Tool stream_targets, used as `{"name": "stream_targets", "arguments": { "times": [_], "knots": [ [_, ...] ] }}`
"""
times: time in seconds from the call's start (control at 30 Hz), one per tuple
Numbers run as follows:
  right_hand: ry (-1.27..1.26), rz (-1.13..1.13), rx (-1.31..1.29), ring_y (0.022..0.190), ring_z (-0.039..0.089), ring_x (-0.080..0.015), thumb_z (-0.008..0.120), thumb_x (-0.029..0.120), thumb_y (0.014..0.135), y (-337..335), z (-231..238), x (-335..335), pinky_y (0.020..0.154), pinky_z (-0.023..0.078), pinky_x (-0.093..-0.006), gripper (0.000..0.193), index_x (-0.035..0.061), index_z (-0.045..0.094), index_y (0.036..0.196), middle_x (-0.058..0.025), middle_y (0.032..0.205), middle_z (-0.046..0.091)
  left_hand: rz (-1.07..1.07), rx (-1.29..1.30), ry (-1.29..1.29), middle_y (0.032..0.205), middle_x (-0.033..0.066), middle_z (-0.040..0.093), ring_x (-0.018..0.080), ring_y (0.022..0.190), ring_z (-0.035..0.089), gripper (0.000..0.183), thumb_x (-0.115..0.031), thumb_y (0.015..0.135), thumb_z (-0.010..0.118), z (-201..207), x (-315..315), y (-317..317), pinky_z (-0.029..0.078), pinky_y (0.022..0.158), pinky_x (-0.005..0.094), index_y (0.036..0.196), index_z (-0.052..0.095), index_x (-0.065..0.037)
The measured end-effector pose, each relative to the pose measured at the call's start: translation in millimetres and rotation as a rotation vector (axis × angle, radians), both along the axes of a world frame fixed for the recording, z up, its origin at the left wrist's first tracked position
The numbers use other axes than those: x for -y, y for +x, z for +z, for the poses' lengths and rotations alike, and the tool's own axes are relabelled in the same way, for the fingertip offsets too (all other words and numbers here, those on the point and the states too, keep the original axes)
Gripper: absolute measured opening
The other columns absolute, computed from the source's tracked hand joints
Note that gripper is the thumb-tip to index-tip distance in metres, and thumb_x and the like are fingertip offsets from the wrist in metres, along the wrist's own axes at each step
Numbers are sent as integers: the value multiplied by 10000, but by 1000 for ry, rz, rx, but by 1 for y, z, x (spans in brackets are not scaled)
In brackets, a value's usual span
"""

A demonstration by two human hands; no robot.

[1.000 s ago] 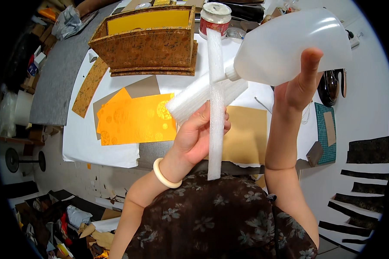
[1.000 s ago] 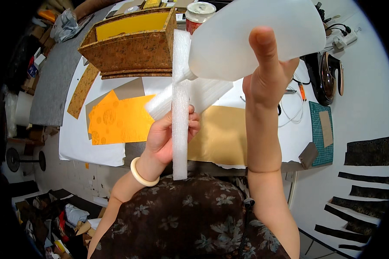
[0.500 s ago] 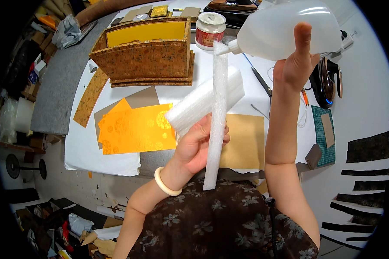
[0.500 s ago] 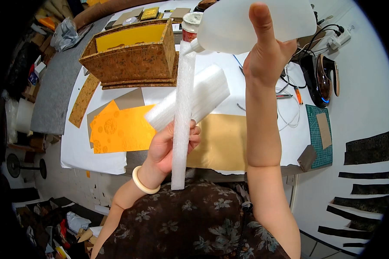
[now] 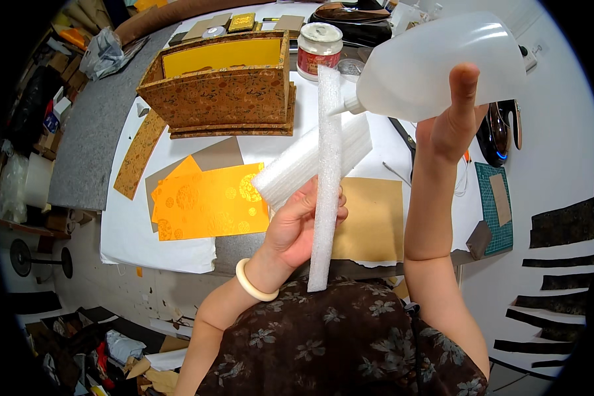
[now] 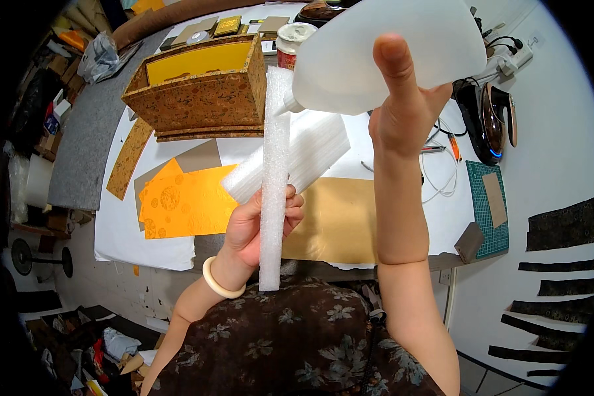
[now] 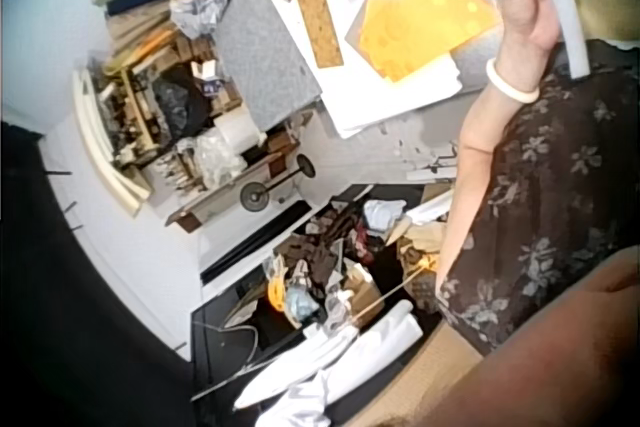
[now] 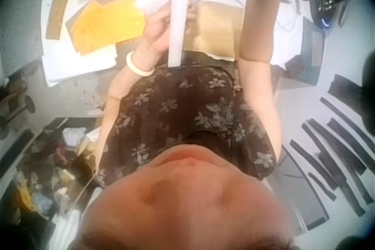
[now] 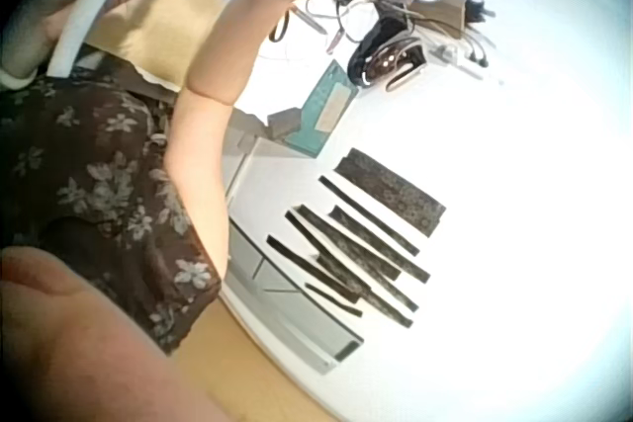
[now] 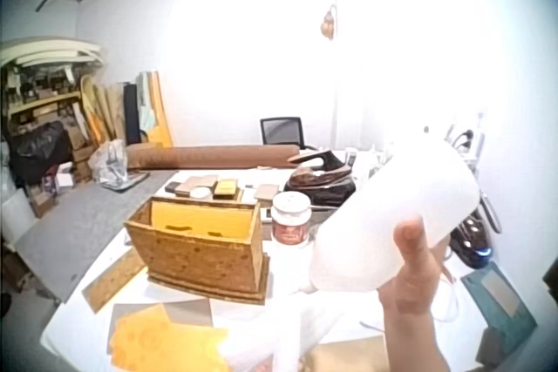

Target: The person applies liquid adhesive from a squeeze bottle onto a white foam sheet and then presses it onto another foam piece. They repeat this process, applying glue to the edges and pressing the sheets together to form a larger assembly.

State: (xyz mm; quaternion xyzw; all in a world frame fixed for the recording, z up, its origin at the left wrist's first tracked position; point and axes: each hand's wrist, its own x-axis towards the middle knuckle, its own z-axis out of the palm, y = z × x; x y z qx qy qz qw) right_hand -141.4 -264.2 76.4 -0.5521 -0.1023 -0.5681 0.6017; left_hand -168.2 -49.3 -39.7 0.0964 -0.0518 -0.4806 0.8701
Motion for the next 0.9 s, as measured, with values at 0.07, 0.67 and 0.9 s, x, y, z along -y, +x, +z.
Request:
{"name": "stream_targets", "arguments": {
  "times": [0.07, 0.67, 0.9],
  "knots": [
    [-32, -28, 11, 1135, 595, -178, 830, 492, 785, 1, -2, 6, 1010, 487, -388, 709, 88, 536, 1288, -30, 1166, 614, 5, -5, 2, 924, 33, 536, 124, 815, 461, 181, -199, 972, 641, 0, 1, -1, 427, 726, 228, 1075, 564, -73],
    [650, 512, -475, 1127, 643, -241, 665, 482, 930, 37, -36, 50, 951, 550, -410, 585, 65, 541, 1321, -99, 1254, 632, 44, -134, -40, 983, 98, 575, 181, 890, 530, 233, -130, 975, 614, -5, -8, 18, 496, 842, 286, 1163, 562, -2],
    [1491, 938, -285, 1177, 614, -377, 536, 478, 983, 99, -165, 110, 950, 585, -419, 638, -48, 469, 1339, -261, 1279, 578, 243, 8, 131, 954, 96, 640, 150, 867, 586, 213, -161, 1016, 569, 17, -42, 54, 503, 800, 300, 1125, 603, 18]
  ]
}}
